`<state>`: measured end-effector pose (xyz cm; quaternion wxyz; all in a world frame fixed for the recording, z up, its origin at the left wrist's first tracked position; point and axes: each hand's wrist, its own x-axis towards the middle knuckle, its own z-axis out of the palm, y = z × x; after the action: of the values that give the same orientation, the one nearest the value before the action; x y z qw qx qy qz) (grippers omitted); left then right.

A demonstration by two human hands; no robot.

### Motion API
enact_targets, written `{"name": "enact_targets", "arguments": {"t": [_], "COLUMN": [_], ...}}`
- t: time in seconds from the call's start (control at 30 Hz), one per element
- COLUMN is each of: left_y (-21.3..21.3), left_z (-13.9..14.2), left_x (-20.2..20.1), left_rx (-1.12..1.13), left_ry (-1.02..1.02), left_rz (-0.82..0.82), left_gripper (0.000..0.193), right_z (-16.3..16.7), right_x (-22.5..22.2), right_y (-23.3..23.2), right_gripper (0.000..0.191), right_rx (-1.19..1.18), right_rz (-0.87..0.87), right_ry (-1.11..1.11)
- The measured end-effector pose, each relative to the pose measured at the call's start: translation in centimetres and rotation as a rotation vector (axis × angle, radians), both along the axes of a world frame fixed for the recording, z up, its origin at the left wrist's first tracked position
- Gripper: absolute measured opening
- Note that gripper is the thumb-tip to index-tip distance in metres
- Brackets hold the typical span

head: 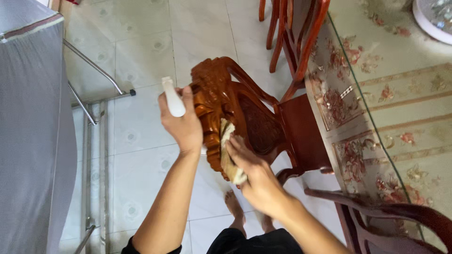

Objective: The person sprays cleaning liquid onto the carved wooden backs of dining chairs and wipes them with a cloth, moving around the dining table to treat each chair back in turn.

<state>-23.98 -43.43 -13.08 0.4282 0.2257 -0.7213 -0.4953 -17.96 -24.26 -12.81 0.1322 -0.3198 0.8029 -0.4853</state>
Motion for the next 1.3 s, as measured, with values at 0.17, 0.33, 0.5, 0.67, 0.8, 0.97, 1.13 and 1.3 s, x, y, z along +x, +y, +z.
{"name": "enact_targets", "arguments": {"t": [0.17, 0.33, 0.5, 0.67, 0.8, 0.97, 1.13, 1.3], "left_y": [3.0, 6.1, 7.5, 7.0, 5.7, 2.7, 0.5, -0.6], "left_z": [1.4, 2.6, 1.9, 0.2, -1.6, -4.2, -5.5, -5.8], "left_x": [-1.3, 0.7, 2.5, 2.8, 2.9, 3.8, 4.6, 4.6], "left_rx": [0.101, 0.085, 0.076, 0.068, 0.025, -0.062, -0.003, 0.035], "left_ry": [0.105, 0.074, -0.005, -0.044, -0.029, -0.076, -0.083, -0.075], "left_rz": [-0.093, -0.072, -0.001, 0.028, 0.028, 0.075, 0.08, 0.075], "left_gripper": [0.022, 0.021, 0.023, 0.02, 0.017, 0.013, 0.012, 0.012], "right_z": [0.8, -1.0, -1.9, -5.4, -13.0, -19.4, -17.9, -19.3], "right_x": [-1.4, -3.0, 1.8, 1.8, -2.7, -7.8, -3.8, -2.0], "right_y": [0.6, 5.6, 9.3, 7.3, 7.2, 5.7, 2.8, 1.4], "right_gripper": [0.082, 0.061, 0.082, 0.061, 0.031, 0.028, 0.054, 0.052], "right_rx": [-0.109, -0.012, 0.028, 0.161, 0.588, 0.602, 0.693, 0.531], "right_rz": [-0.171, -0.048, -0.016, -0.072, -0.197, -0.271, -0.068, -0.104], "right_ry": [0.089, -0.313, -0.233, -0.404, -0.948, -0.719, -0.699, -0.354]}}
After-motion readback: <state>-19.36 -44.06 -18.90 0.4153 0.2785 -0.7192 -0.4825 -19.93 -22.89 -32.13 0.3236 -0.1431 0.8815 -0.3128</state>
